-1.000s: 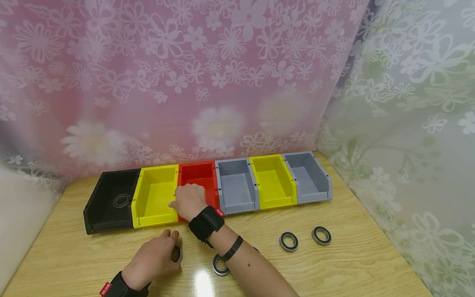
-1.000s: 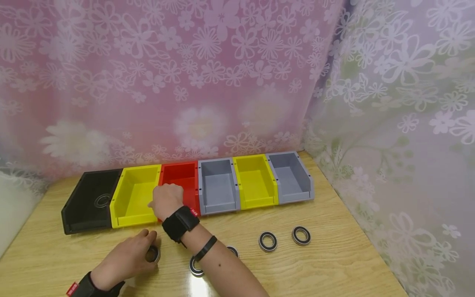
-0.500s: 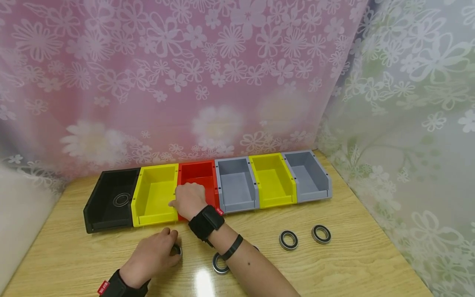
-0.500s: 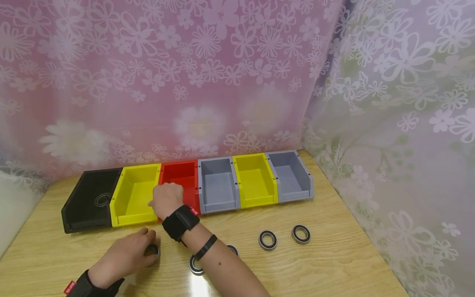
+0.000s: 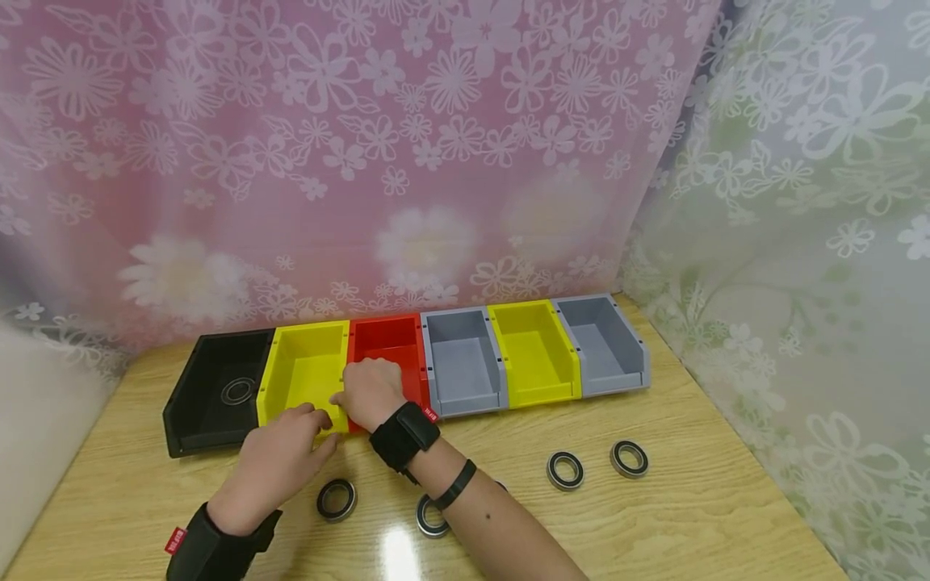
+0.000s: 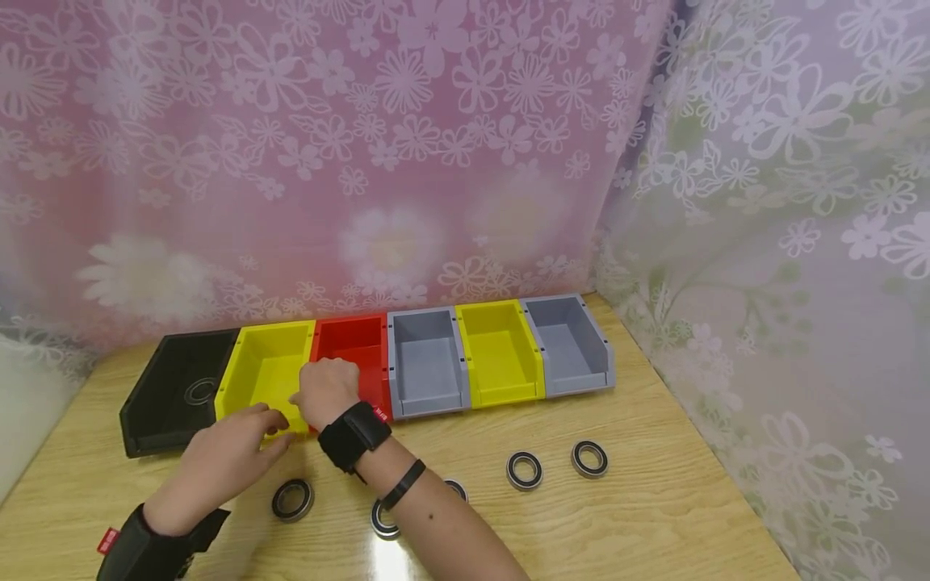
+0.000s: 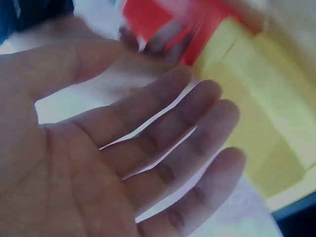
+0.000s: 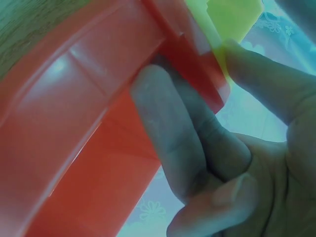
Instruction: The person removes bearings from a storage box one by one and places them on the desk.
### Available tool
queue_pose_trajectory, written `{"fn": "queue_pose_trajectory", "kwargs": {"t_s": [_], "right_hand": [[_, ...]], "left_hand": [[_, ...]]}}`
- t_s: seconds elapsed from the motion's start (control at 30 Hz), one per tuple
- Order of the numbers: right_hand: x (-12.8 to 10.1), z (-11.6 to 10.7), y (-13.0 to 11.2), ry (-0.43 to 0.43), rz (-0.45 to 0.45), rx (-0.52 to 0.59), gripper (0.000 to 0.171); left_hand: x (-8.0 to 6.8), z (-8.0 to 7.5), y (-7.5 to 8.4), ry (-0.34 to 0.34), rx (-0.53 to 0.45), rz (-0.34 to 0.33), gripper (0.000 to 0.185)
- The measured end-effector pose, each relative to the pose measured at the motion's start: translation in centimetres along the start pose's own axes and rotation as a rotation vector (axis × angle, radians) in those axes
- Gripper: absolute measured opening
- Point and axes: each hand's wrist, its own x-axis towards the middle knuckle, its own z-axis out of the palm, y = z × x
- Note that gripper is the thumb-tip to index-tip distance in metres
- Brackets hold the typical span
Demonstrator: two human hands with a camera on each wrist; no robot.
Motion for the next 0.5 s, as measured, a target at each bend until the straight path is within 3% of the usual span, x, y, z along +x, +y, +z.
{"fn": "queue_pose_trajectory", "kwargs": {"t_s": [0.27, 0.5], "right_hand": [[0.1, -0.2, 0.0, -0.012, -0.006, 0.001, 0.042], [0.1, -0.1, -0.1, -0.010, -0.002, 0.007, 0.041]], "left_hand": [[1.3, -3.8, -1.8, 0.186, -0.024, -0.017, 0.028], [1.7, -5.3, -4.2, 0.328, -0.045, -0.039, 0.033]]}}
